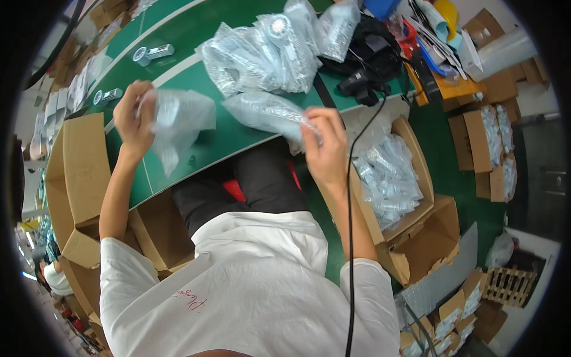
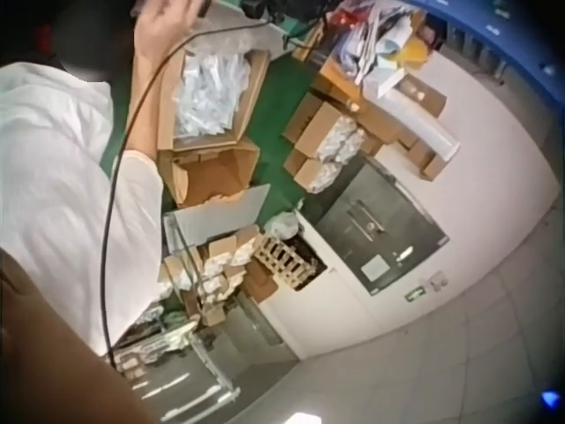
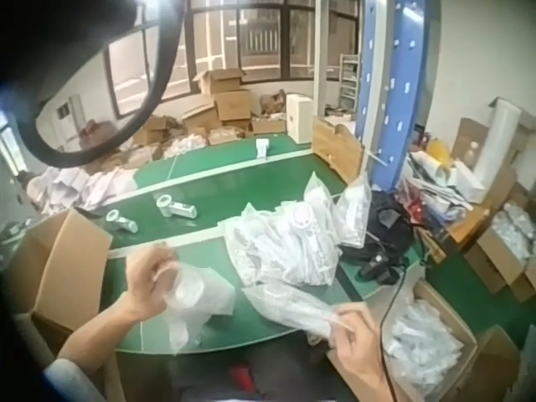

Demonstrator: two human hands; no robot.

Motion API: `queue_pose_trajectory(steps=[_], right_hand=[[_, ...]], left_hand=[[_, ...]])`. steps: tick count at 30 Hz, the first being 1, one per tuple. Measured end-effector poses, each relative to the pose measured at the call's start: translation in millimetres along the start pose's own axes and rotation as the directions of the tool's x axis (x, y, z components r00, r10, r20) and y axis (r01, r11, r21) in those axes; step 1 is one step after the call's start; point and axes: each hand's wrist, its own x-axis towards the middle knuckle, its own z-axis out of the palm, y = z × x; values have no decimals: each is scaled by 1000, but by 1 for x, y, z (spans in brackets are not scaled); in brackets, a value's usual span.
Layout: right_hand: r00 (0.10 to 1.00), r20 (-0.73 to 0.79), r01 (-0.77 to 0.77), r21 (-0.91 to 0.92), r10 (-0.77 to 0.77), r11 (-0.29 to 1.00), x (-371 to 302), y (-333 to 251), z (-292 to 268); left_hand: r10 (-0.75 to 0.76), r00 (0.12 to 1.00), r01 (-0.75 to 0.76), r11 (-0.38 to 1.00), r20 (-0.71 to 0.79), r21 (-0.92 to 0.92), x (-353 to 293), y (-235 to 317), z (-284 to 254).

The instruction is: Packaging handheld fan products into bubble wrap and plastic bags at a workstation.

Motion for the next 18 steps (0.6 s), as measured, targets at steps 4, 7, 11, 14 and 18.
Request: queue_pose_trajectory(steps=[4,7,11,14,18], right_hand=[[938,175,-326,164,298,931,-50,-58,-37],[782,342,-608,236,521,758,-95,-53,-78],[547,374,-825,88,749,558,-167,2,-158],[422,121,-906,6,899,424,-180,47,-203],[508,-88,-831,-312,857,460,-187,147,-241]], left_hand=[[210,951,-180,973,229,-148,-17,48,2],[72,930,55,942,361,-331,-38,70,14],[166,887,91,852,430,-516,-59,90,69],[306,778,140,767,549,-627,-77,110,116],[350,701,190,748,621,-636,-76,142,170]])
